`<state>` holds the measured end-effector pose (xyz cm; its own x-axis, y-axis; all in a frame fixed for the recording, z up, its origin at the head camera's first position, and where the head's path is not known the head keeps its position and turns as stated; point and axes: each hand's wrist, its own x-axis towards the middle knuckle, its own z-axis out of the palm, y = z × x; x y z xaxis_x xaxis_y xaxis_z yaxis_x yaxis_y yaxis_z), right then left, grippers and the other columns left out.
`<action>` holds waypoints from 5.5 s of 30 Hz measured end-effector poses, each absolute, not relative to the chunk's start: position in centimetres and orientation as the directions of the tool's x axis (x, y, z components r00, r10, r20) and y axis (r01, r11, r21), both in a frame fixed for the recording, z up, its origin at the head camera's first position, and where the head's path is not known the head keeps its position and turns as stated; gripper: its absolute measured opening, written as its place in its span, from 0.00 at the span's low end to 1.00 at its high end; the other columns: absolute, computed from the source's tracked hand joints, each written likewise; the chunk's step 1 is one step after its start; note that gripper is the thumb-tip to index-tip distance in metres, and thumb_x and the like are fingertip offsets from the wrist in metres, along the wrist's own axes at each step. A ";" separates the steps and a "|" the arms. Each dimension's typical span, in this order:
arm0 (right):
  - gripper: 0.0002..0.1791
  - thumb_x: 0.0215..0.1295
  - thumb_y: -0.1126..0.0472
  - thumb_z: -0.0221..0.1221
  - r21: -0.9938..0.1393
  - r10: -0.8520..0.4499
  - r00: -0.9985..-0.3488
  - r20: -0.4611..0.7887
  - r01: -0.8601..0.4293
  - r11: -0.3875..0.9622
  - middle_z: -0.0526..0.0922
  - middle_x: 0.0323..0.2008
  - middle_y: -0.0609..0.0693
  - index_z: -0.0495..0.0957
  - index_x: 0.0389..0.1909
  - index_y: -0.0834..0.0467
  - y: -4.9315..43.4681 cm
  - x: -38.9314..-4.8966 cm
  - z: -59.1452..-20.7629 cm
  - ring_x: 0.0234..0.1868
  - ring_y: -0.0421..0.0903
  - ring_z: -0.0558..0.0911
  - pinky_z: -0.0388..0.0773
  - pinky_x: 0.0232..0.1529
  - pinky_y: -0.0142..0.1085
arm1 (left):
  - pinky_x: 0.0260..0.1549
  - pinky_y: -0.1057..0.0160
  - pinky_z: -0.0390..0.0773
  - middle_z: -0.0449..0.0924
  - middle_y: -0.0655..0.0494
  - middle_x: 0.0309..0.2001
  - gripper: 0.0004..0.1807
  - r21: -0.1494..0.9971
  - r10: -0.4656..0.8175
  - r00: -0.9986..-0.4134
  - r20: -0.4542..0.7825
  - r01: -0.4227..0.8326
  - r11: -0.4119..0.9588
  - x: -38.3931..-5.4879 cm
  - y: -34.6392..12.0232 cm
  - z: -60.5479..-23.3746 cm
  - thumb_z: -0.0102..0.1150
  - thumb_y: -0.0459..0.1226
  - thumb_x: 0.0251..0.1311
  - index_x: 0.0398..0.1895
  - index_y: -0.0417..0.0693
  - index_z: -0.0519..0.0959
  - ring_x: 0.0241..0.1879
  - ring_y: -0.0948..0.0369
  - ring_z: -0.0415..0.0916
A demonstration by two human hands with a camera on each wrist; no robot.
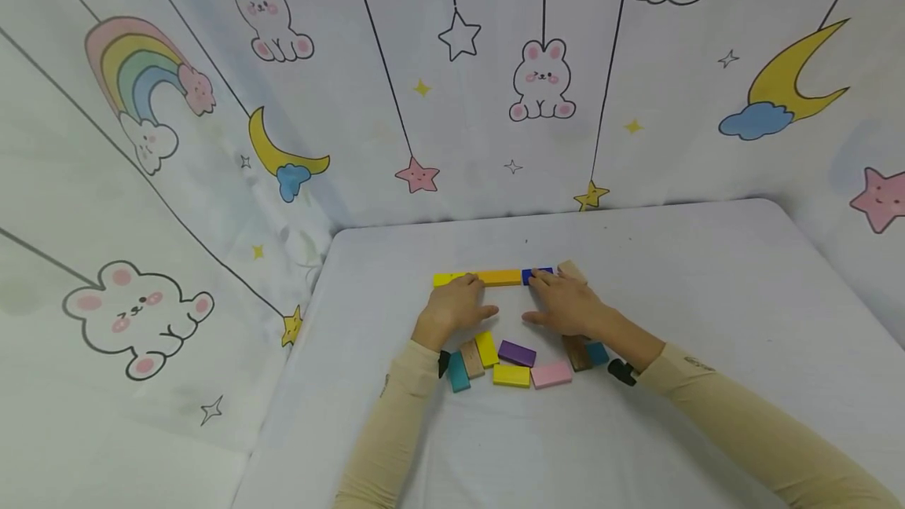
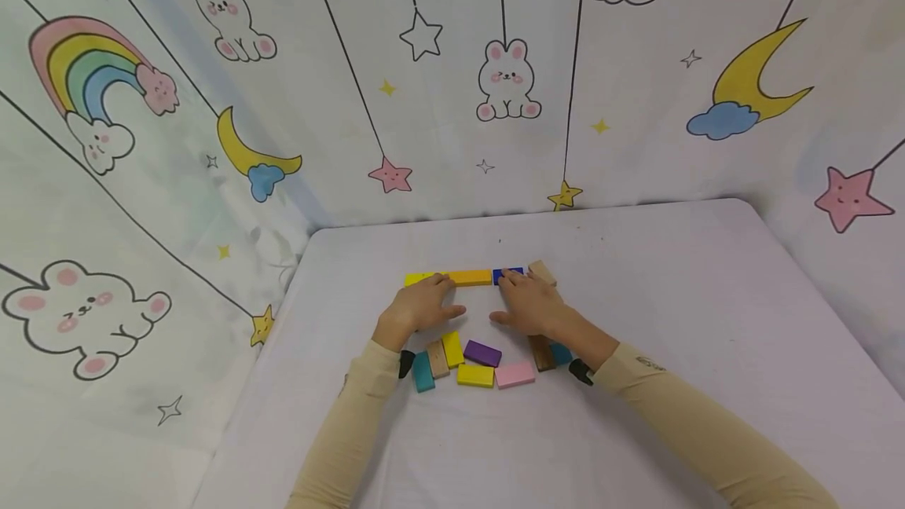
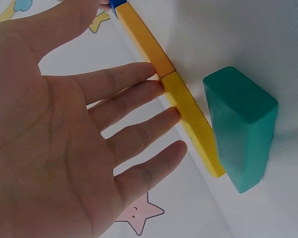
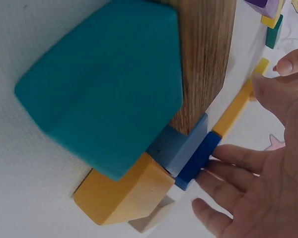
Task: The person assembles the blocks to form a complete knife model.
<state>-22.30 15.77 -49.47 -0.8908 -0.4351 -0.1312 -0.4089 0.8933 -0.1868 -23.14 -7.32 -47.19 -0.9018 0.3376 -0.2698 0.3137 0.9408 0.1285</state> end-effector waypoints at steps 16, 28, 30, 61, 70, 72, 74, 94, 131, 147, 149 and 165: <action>0.47 0.70 0.36 0.63 -0.193 -0.447 -0.886 -0.122 -0.420 0.886 0.64 0.77 0.64 0.65 0.76 0.66 15.3 -22.5 -49.9 0.76 0.63 0.66 0.55 0.77 0.60 | 0.69 0.49 0.72 0.65 0.52 0.78 0.38 0.133 0.342 -0.904 -0.257 0.317 0.939 -23.2 -7.8 -47.6 0.56 0.61 0.72 0.77 0.50 0.70 0.74 0.52 0.66; 0.48 0.69 0.37 0.64 -0.209 -0.455 -0.882 -0.123 -0.426 0.881 0.64 0.77 0.64 0.65 0.76 0.66 14.5 -22.1 -49.5 0.77 0.62 0.65 0.57 0.77 0.60 | 0.68 0.49 0.74 0.66 0.51 0.77 0.38 0.139 0.336 -0.902 -0.273 0.308 0.941 -23.3 -8.4 -47.3 0.55 0.61 0.73 0.75 0.48 0.71 0.73 0.52 0.68; 0.48 0.69 0.36 0.64 -0.206 -0.460 -0.880 -0.121 -0.431 0.879 0.64 0.77 0.64 0.65 0.76 0.66 14.4 -22.1 -49.5 0.77 0.62 0.65 0.57 0.77 0.61 | 0.67 0.49 0.75 0.66 0.51 0.77 0.38 0.139 0.337 -0.902 -0.269 0.310 0.941 -23.3 -8.6 -47.2 0.55 0.62 0.73 0.75 0.48 0.72 0.72 0.52 0.70; 0.44 0.71 0.36 0.63 -0.213 -0.288 -0.955 -0.070 -0.268 0.940 0.70 0.71 0.69 0.72 0.69 0.70 16.0 -22.2 -48.2 0.72 0.66 0.70 0.69 0.71 0.60 | 0.62 0.48 0.79 0.69 0.49 0.75 0.37 0.148 0.331 -0.907 -0.260 0.301 0.942 -23.1 -8.8 -46.8 0.57 0.61 0.72 0.74 0.48 0.73 0.66 0.51 0.76; 0.45 0.71 0.39 0.63 -0.190 -0.189 -0.978 -0.085 -0.170 0.967 0.74 0.67 0.72 0.70 0.69 0.74 17.2 -21.8 -48.6 0.62 0.67 0.80 0.82 0.57 0.57 | 0.60 0.49 0.81 0.70 0.50 0.74 0.37 0.137 0.339 -0.906 -0.254 0.313 0.940 -23.3 -8.8 -47.1 0.56 0.61 0.72 0.74 0.48 0.73 0.62 0.51 0.78; 0.46 0.71 0.39 0.64 -0.197 -0.167 -0.981 -0.101 -0.145 0.970 0.72 0.68 0.72 0.67 0.72 0.74 17.3 -21.7 -48.6 0.61 0.66 0.80 0.83 0.56 0.57 | 0.59 0.49 0.81 0.70 0.50 0.73 0.37 0.138 0.340 -0.905 -0.254 0.314 0.939 -23.3 -8.8 -47.1 0.56 0.61 0.72 0.74 0.48 0.73 0.61 0.51 0.79; 0.48 0.70 0.40 0.65 -0.199 -0.168 -0.979 -0.114 -0.144 0.969 0.71 0.68 0.73 0.65 0.72 0.74 17.3 -21.6 -48.5 0.57 0.64 0.82 0.86 0.51 0.53 | 0.59 0.49 0.81 0.70 0.50 0.74 0.37 0.141 0.339 -0.905 -0.255 0.312 0.939 -23.4 -8.8 -47.2 0.56 0.61 0.72 0.74 0.48 0.72 0.61 0.51 0.79; 0.51 0.68 0.40 0.68 -0.175 -0.274 -0.961 -0.046 -0.262 0.949 0.68 0.67 0.73 0.63 0.71 0.78 17.6 -21.5 -49.7 0.64 0.64 0.76 0.79 0.63 0.54 | 0.59 0.50 0.82 0.70 0.50 0.73 0.37 0.132 0.346 -0.904 -0.250 0.322 0.937 -23.5 -8.8 -47.1 0.57 0.61 0.72 0.74 0.47 0.72 0.60 0.51 0.79; 0.41 0.71 0.43 0.66 -0.133 -0.423 -0.906 0.019 -0.421 0.897 0.71 0.73 0.64 0.69 0.74 0.65 19.3 -21.2 -49.8 0.73 0.63 0.70 0.67 0.68 0.69 | 0.63 0.51 0.79 0.71 0.49 0.73 0.38 0.148 0.341 -0.909 -0.240 0.313 0.938 -23.4 -8.9 -47.3 0.59 0.60 0.71 0.73 0.45 0.73 0.63 0.50 0.77; 0.41 0.70 0.43 0.67 -0.139 -0.406 -0.914 0.029 -0.406 0.903 0.71 0.73 0.63 0.69 0.75 0.63 19.1 -21.2 -50.4 0.72 0.65 0.71 0.62 0.69 0.71 | 0.62 0.51 0.79 0.73 0.49 0.71 0.37 0.158 0.344 -0.908 -0.238 0.313 0.937 -23.3 -8.7 -47.1 0.61 0.59 0.71 0.72 0.45 0.73 0.61 0.50 0.79; 0.41 0.70 0.43 0.67 -0.139 -0.408 -0.912 0.032 -0.408 0.902 0.71 0.73 0.63 0.69 0.75 0.63 19.1 -21.2 -50.3 0.72 0.65 0.71 0.63 0.69 0.71 | 0.62 0.51 0.80 0.73 0.49 0.71 0.37 0.152 0.346 -0.908 -0.237 0.317 0.936 -23.3 -8.8 -47.1 0.60 0.60 0.71 0.72 0.45 0.73 0.60 0.51 0.79; 0.41 0.70 0.44 0.67 -0.143 -0.413 -0.911 0.019 -0.411 0.900 0.70 0.74 0.62 0.69 0.75 0.62 19.2 -21.0 -50.1 0.72 0.64 0.71 0.65 0.69 0.69 | 0.61 0.52 0.80 0.71 0.50 0.73 0.37 0.143 0.343 -0.906 -0.246 0.316 0.938 -23.5 -8.9 -47.3 0.60 0.61 0.70 0.73 0.48 0.73 0.62 0.52 0.78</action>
<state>-20.96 19.24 -50.07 -0.9106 -0.4127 0.0194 -0.4111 0.9004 -0.1426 -23.50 -8.91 -47.26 -0.9063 0.3434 -0.2464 0.3165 0.9378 0.1428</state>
